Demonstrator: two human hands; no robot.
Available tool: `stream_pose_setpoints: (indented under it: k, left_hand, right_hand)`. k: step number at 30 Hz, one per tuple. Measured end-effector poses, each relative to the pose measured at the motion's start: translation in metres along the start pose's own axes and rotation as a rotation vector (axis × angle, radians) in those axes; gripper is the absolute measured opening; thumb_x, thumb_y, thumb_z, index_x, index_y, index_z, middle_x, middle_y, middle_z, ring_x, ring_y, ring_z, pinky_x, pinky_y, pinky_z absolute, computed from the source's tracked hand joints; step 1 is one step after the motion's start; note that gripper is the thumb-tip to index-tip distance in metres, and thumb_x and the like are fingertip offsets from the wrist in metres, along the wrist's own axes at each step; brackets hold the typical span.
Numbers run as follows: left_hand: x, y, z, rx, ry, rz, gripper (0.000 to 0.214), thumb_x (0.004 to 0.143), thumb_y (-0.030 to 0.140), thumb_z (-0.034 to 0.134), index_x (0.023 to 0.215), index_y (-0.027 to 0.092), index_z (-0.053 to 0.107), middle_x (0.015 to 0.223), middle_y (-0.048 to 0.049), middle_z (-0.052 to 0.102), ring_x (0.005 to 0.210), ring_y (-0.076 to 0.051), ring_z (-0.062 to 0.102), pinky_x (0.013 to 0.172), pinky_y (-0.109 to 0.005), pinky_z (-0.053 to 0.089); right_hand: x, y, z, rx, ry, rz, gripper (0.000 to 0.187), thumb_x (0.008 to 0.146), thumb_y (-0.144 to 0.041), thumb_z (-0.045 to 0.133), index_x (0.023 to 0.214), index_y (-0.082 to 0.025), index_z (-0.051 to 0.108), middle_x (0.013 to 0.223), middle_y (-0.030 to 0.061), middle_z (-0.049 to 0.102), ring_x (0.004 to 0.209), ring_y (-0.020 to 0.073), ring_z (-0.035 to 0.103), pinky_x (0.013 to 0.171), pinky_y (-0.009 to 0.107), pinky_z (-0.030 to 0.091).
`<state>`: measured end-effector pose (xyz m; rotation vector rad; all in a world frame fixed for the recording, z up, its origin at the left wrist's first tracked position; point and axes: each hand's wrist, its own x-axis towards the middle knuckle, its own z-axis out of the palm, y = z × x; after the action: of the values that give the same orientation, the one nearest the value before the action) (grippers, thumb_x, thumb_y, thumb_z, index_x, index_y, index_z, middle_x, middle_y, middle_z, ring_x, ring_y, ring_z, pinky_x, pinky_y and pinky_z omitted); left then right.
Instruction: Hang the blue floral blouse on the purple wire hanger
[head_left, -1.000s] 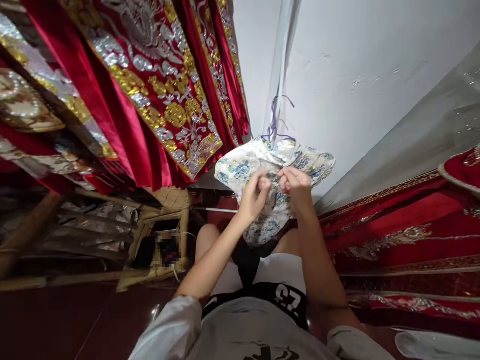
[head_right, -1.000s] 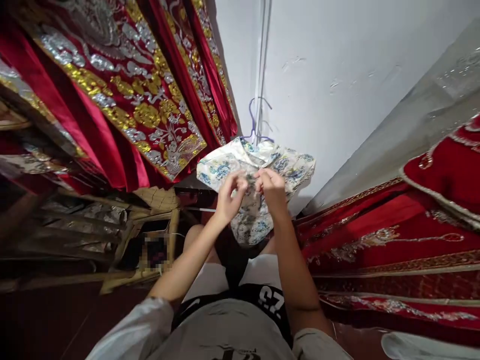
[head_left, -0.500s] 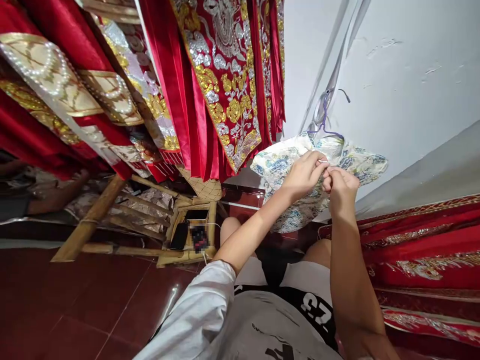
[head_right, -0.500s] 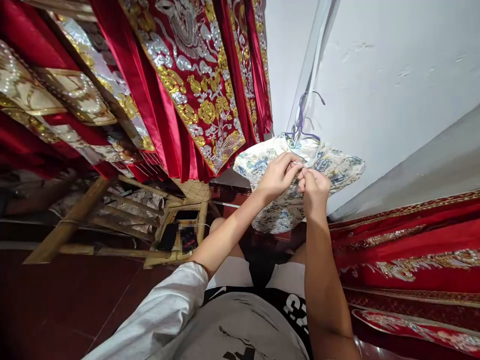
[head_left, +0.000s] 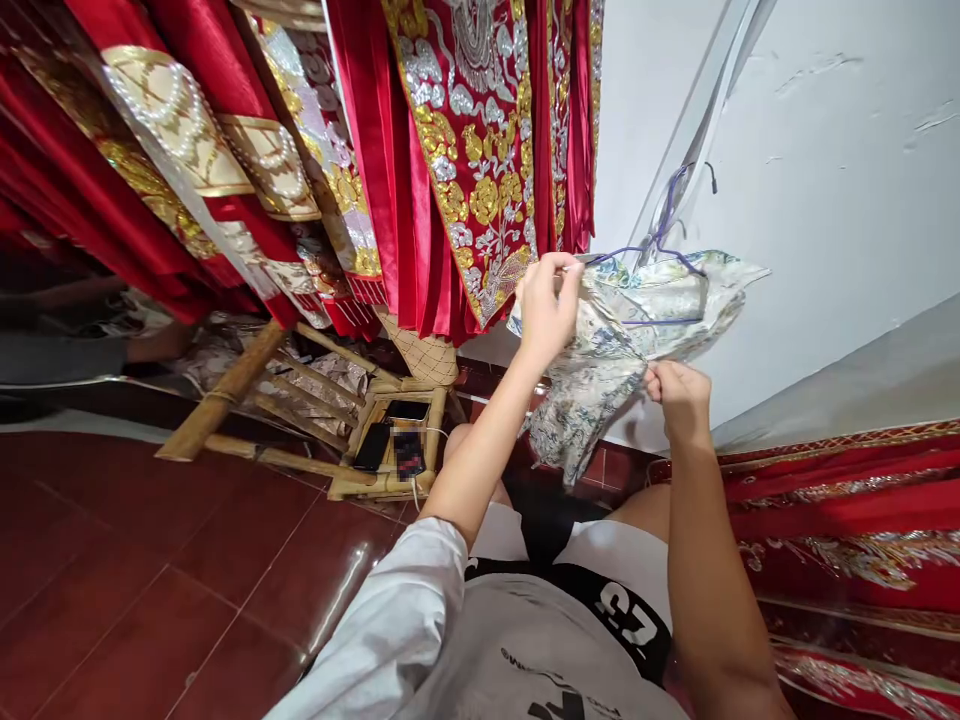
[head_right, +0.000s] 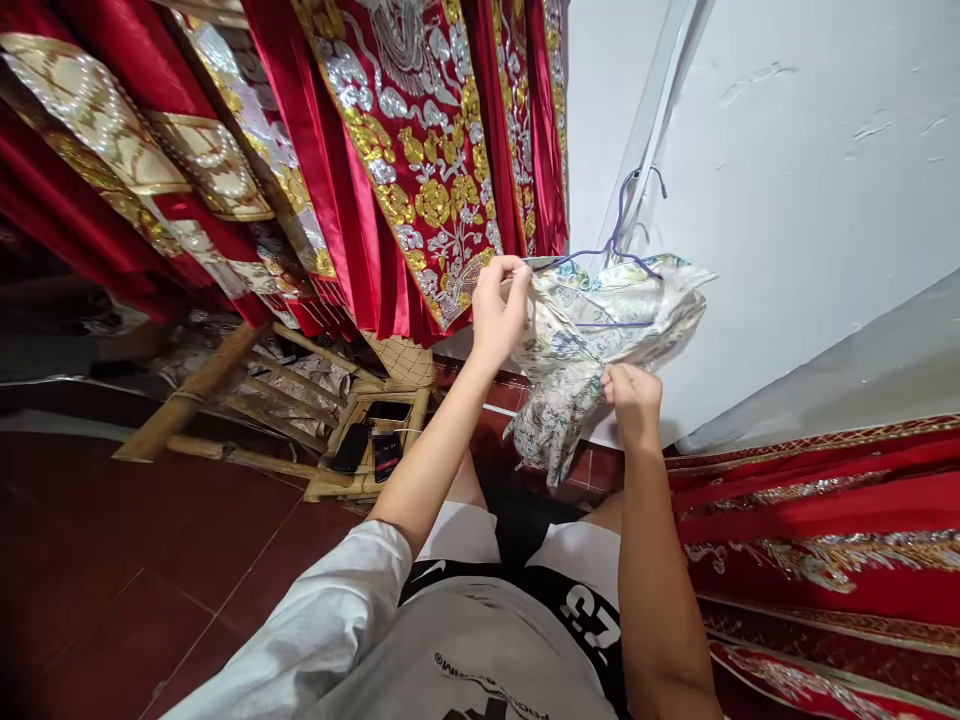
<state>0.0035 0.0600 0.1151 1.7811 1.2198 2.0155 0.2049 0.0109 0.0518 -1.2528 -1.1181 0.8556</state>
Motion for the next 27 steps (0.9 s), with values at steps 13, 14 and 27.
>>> stream_pose_setpoints:
  k: [13,14,27]
  left_hand:
    - [-0.079,-0.089,-0.010,-0.747,0.408,-1.188,0.038,0.098,0.007,0.049,0.063,0.019,0.041,0.055,0.0078,0.038,0.048,-0.005,0.037,0.060,-0.016,0.040]
    - [-0.091,-0.088,-0.009,-0.752,0.397,-1.206,0.037,0.098,0.009,0.051,0.064,0.018,0.041,0.055,0.0077,0.039,0.048,-0.005,0.037,0.059,-0.016,0.040]
    - [-0.120,0.004,0.007,-0.851,-0.339,-0.810,0.036,0.081,0.052,0.077,0.080,0.019,0.061,0.082,-0.0025,0.059,0.077,-0.016,0.056,0.074,-0.027,0.048]
  right_hand:
    - [-0.061,0.027,0.017,0.112,-0.068,0.105,0.022,0.073,-0.031,0.052,0.053,-0.023,0.053,0.041,-0.0052,0.042,0.042,0.0113,0.033,0.048,0.027,0.026]
    - [-0.065,0.031,0.017,0.113,-0.050,0.132,0.022,0.073,-0.030,0.050,0.053,-0.023,0.052,0.041,-0.0051,0.041,0.042,0.0116,0.032,0.048,0.027,0.026]
    - [-0.056,0.055,-0.022,-0.100,-0.214,0.302,0.036,0.083,-0.055,0.060,0.075,-0.021,0.065,0.077,0.0048,0.066,0.072,0.0207,0.057,0.065,0.032,0.046]
